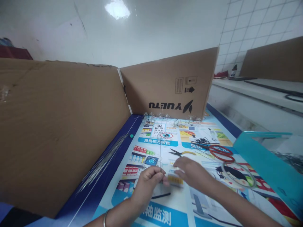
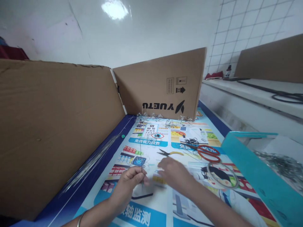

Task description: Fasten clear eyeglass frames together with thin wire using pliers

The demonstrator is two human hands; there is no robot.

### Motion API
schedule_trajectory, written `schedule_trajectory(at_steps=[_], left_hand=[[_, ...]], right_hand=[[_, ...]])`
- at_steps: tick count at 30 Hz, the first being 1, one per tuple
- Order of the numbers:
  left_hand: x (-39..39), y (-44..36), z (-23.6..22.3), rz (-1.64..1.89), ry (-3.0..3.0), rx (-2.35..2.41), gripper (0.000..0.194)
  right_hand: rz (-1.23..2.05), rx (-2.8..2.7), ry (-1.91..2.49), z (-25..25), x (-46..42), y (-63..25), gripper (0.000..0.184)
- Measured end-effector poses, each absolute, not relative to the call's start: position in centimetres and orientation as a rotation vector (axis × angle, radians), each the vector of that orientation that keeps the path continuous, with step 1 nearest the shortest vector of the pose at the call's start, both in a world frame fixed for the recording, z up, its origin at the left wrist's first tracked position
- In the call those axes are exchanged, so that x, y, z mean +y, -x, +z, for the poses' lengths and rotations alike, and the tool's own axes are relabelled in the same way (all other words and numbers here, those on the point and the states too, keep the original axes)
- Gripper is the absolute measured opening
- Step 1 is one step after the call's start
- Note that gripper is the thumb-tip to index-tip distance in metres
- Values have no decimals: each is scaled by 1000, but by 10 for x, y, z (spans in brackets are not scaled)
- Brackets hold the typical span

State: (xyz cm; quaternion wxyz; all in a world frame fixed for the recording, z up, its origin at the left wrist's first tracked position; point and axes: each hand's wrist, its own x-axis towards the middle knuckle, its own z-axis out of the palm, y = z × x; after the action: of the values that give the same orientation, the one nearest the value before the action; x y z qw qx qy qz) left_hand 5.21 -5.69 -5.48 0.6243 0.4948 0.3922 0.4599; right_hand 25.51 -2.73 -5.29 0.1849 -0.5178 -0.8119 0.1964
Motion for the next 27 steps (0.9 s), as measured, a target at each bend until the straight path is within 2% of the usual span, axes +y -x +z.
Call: schedule_trajectory(at_steps=[3,6,10,16,27], left_hand=[[-64,-56,-53,969,-968,845,24],[-69,-59,-54,923,-868,799,31],[-73,-60,-56,882,-799,759,33],[-76,-60,-59,846,-799,791,33],[-74,-62,-77,821,-809,843,36]], right_hand=[[276,-2314,1662,-49,-13,-286,31],[158,-2381,1769,-57,-3,-303,45],[55,-2471,1810,-68,0,-302,41],[-104,-2507,1838,-64,-4,-292,46],[-67,-2562,1906,-46,-4,-305,42]])
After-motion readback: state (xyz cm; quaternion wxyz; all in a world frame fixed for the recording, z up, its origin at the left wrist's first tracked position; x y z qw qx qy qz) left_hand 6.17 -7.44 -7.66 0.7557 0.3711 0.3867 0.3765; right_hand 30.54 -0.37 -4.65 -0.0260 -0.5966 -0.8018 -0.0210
